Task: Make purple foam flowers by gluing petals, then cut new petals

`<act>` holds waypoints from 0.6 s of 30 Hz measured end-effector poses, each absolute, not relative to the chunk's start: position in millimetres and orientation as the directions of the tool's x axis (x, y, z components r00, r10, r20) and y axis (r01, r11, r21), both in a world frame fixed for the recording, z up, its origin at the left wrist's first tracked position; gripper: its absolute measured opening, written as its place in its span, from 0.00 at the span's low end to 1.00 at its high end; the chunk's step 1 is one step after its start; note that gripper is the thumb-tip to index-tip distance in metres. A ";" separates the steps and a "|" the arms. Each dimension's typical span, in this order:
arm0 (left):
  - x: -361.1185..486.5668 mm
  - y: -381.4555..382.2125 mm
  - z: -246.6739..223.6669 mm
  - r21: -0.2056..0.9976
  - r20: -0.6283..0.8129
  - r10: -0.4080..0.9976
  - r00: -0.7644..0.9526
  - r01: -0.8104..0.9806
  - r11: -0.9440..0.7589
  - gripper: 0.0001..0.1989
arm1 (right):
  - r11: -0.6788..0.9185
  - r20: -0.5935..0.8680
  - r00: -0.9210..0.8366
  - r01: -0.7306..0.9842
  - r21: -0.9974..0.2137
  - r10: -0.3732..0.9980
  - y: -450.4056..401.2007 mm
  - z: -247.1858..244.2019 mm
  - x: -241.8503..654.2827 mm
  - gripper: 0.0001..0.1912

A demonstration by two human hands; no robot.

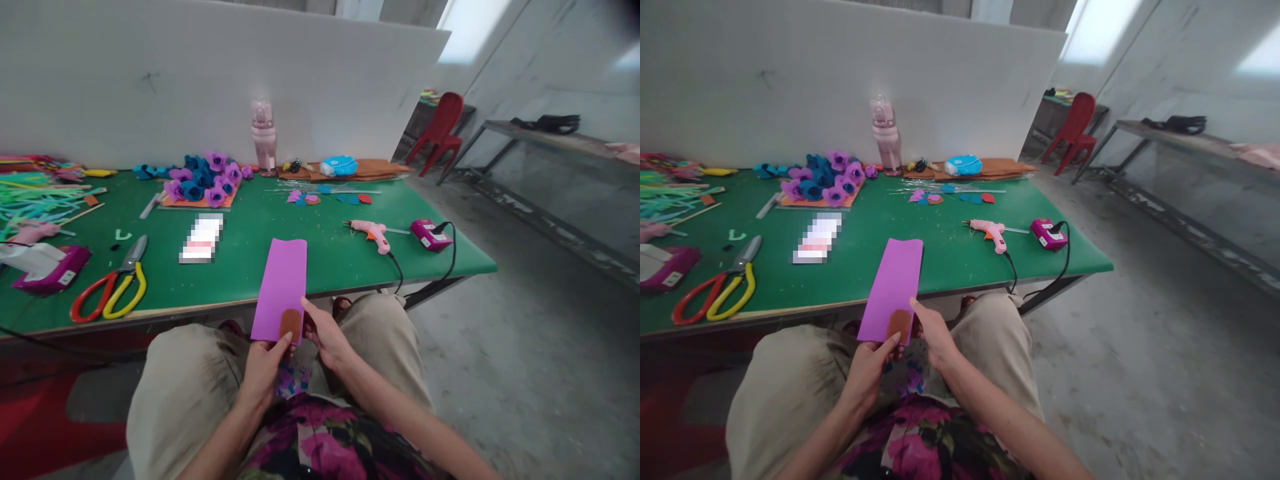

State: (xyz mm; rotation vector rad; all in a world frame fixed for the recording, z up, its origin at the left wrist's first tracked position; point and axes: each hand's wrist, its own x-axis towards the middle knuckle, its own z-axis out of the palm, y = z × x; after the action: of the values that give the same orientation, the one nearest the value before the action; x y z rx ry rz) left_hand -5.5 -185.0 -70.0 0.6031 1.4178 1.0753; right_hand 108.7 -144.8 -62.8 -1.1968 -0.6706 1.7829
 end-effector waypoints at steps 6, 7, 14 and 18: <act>-4.8 -185.6 -70.4 0.881 -0.451 0.877 -0.166 -0.243 0.407 0.15 | -0.492 -0.439 -0.227 -0.319 -0.810 0.869 -150.3 -71.5 102.1 0.17; -5.8 -186.3 -71.8 0.879 -0.452 0.877 -0.161 -0.250 0.407 0.15 | -0.479 -0.433 -0.206 -0.316 -0.819 0.877 -150.1 -73.6 101.5 0.17; -12.8 -191.1 -84.0 0.838 -0.486 0.866 -0.113 -0.340 0.426 0.19 | -0.444 -0.416 -0.156 -0.269 -0.855 0.896 -148.3 -76.4 102.4 0.17; -11.0 -191.4 -80.0 0.851 -0.476 0.868 -0.140 -0.323 0.414 0.19 | -0.432 -0.406 -0.150 -0.258 -0.864 0.902 -149.4 -74.6 102.0 0.17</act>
State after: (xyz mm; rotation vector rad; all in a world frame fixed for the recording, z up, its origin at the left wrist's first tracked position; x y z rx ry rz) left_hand -11.0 -191.4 -80.0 0.5452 1.3313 1.1230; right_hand 102.0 -149.4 -74.6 -1.2421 -0.8119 1.7156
